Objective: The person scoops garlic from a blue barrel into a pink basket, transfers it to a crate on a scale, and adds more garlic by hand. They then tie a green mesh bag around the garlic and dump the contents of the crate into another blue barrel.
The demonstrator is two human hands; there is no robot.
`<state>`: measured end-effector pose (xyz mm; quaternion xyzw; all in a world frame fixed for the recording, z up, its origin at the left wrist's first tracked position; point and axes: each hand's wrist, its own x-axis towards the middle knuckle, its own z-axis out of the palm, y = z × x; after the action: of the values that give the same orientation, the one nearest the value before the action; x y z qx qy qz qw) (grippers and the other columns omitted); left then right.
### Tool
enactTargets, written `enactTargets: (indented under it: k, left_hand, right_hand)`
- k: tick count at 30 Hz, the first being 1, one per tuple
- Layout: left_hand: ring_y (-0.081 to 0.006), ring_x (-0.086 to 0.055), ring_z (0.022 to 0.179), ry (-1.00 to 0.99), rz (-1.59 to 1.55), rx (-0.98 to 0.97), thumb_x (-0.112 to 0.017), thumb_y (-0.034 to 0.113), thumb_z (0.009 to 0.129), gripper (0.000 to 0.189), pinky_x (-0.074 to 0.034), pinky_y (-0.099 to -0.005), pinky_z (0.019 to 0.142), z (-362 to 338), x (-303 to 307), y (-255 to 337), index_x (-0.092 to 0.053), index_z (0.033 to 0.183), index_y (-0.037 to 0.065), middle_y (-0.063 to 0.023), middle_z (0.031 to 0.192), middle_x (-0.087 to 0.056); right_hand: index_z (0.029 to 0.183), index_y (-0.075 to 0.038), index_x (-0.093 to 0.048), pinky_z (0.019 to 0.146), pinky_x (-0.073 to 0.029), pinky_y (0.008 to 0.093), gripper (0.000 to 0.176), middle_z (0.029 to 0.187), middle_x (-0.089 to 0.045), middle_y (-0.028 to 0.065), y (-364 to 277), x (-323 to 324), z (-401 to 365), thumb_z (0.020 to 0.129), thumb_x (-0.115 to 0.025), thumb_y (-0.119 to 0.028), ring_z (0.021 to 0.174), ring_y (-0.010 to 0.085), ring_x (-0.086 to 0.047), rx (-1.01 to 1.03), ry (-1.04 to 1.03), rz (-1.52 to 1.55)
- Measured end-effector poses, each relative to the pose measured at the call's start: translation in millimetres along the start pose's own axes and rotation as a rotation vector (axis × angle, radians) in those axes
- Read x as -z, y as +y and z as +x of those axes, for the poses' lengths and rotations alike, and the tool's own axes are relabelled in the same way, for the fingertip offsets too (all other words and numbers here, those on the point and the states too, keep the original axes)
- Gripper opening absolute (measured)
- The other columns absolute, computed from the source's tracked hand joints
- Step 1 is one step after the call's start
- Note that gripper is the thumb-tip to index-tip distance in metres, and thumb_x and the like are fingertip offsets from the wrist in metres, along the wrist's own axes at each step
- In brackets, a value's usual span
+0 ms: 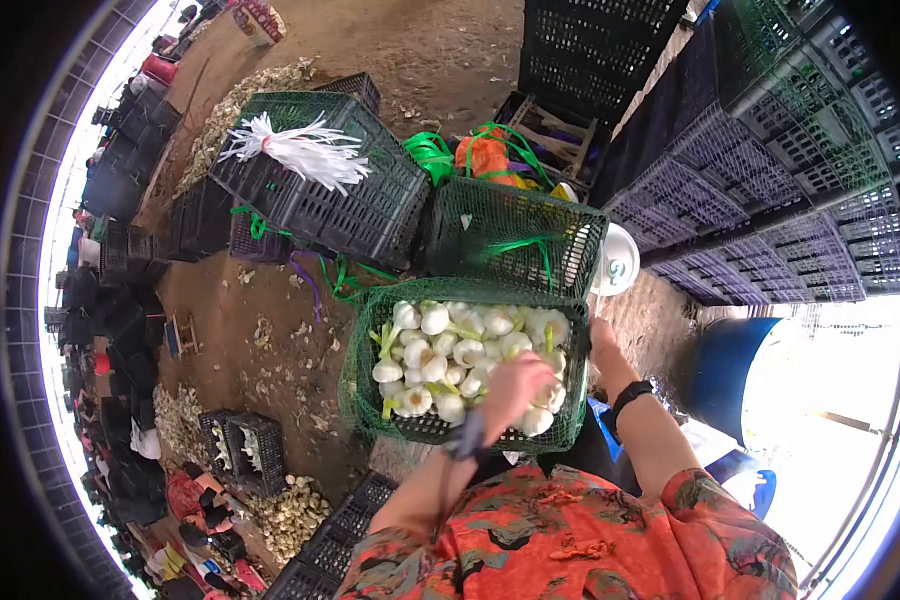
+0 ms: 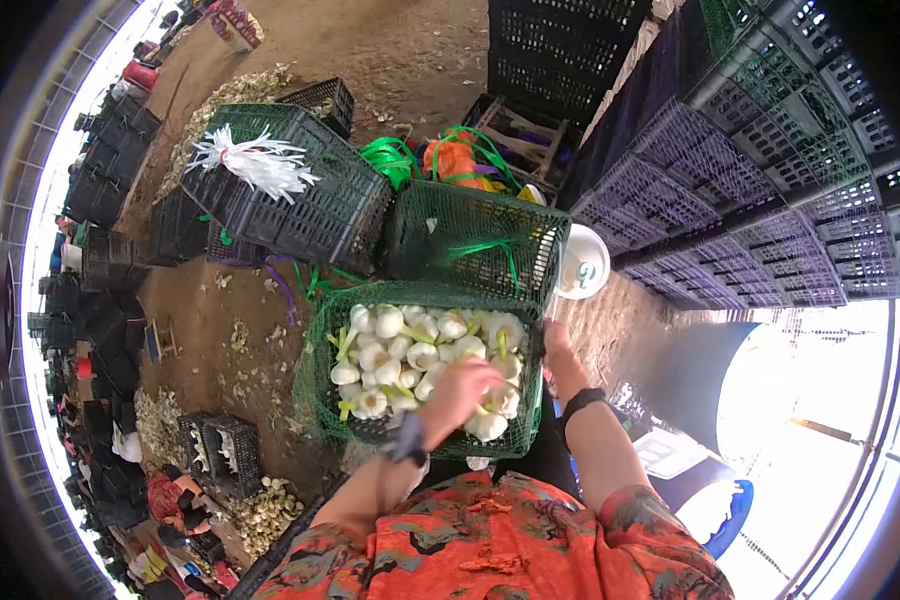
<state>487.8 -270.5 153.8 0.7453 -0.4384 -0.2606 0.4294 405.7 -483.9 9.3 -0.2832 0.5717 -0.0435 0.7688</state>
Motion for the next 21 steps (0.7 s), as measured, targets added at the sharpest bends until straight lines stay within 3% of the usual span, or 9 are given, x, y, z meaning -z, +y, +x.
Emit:
enactTargets:
  k: [2, 4, 6, 8, 13, 15, 18, 19, 21]
  left_hand:
    - [-0.0211, -0.062, 0.074, 0.288, -0.015, -0.004, -0.059, -0.001, 0.079, 0.014, -0.05, -0.0314, 0.068, -19, 85, 6, -0.068, 0.088, 0.004, -0.0077, 0.087, -0.067]
    - [-0.0235, -0.062, 0.08, 0.559, 0.249, 0.293, -0.054, 0.005, 0.084, 0.019, -0.049, -0.031, 0.07, -40, 185, 15, -0.067, 0.098, 0.003, -0.0101, 0.089, -0.066]
    - [-0.0304, -0.052, 0.114, 0.791, 0.604, 0.383, -0.051, 0.014, 0.091, 0.038, -0.042, -0.0381, 0.094, -81, 261, -32, -0.05, 0.127, 0.004, -0.0209, 0.123, -0.055]
    - [-0.0386, -0.042, 0.124, 0.84, 1.096, 1.239, -0.058, 0.025, 0.087, 0.055, -0.035, -0.0456, 0.101, -120, 289, -103, -0.04, 0.134, 0.003, -0.0278, 0.133, -0.043]
    - [-0.0443, -0.041, 0.121, 0.646, 0.916, 0.539, -0.062, 0.04, 0.083, 0.063, -0.034, -0.0528, 0.1, -71, 249, -106, -0.043, 0.13, 0.002, -0.0306, 0.13, -0.042]
    - [-0.0439, -0.04, 0.122, 0.52, 0.787, 0.418, -0.062, 0.042, 0.083, 0.062, -0.032, -0.0536, 0.1, -24, 218, -93, -0.045, 0.128, 0.004, -0.0285, 0.133, -0.041]
    - [-0.0377, -0.034, 0.129, 0.271, 0.837, 0.298, -0.065, 0.05, 0.078, 0.073, -0.025, -0.0615, 0.099, 43, 183, -75, -0.044, 0.131, 0.004, -0.0233, 0.139, -0.036]
    - [-0.0358, -0.046, 0.12, 0.245, 0.883, 0.216, -0.071, 0.045, 0.074, 0.078, -0.033, -0.0525, 0.098, 57, 170, -83, -0.038, 0.136, 0.009, -0.0215, 0.131, -0.046]
    - [-0.0326, -0.062, 0.093, 0.046, 0.589, 0.305, -0.077, 0.04, 0.068, 0.068, -0.047, -0.0404, 0.081, 85, 153, -86, -0.054, 0.123, 0.007, -0.0185, 0.104, -0.064]
  right_hand:
    - [0.08, -0.011, -0.064, 0.048, -0.046, 0.0311, 0.019, 0.065, -0.061, 0.0007, -11, 12, 7, 0.089, -0.056, -0.026, 0.054, 0.0152, -0.057, -0.026, -0.022, -0.028]
    - [0.074, -0.013, -0.06, 0.042, -0.04, 0.0259, 0.023, 0.062, -0.057, -0.0018, -29, 2, -8, 0.09, -0.055, -0.029, 0.048, 0.0122, -0.052, -0.059, -0.039, -0.084]
    - [0.074, -0.014, -0.06, 0.04, -0.038, 0.0266, 0.021, 0.06, -0.056, -0.0022, -34, 0, -17, 0.089, -0.056, -0.028, 0.046, 0.0127, -0.05, -0.094, -0.05, -0.101]
    - [0.062, -0.014, -0.052, 0.033, -0.028, 0.0284, 0.023, 0.051, -0.047, -0.0008, -37, -1, -5, 0.084, -0.057, -0.019, 0.037, 0.0133, -0.041, -0.161, -0.075, -0.097]
    - [0.062, -0.016, -0.04, 0.033, -0.022, 0.0303, 0.03, 0.049, -0.037, -0.003, -58, -19, -16, 0.087, -0.056, -0.021, 0.036, 0.0096, -0.032, 0.001, -0.153, 0.069]
    - [0.069, -0.017, -0.039, 0.032, -0.021, 0.0288, 0.026, 0.049, -0.037, -0.0035, -62, -35, -22, 0.091, -0.053, -0.019, 0.036, 0.0088, -0.03, 0.303, 0.175, 0.105]
    - [0.082, -0.013, -0.045, 0.039, -0.026, 0.0251, 0.013, 0.057, -0.039, -0.0035, -62, -33, -42, 0.092, -0.051, -0.017, 0.045, 0.0067, -0.034, 0.644, 0.131, -0.017]
    - [0.086, -0.01, -0.047, 0.043, -0.028, 0.0243, 0.013, 0.061, -0.04, -0.0029, -56, -29, -52, 0.092, -0.052, -0.02, 0.05, 0.0065, -0.035, 0.882, 0.081, -0.14]
    - [0.087, -0.008, -0.048, 0.05, -0.03, 0.0249, 0.017, 0.065, -0.041, -0.003, -61, -37, -114, 0.094, -0.049, -0.023, 0.058, 0.0067, -0.036, 0.934, -0.034, -0.389]
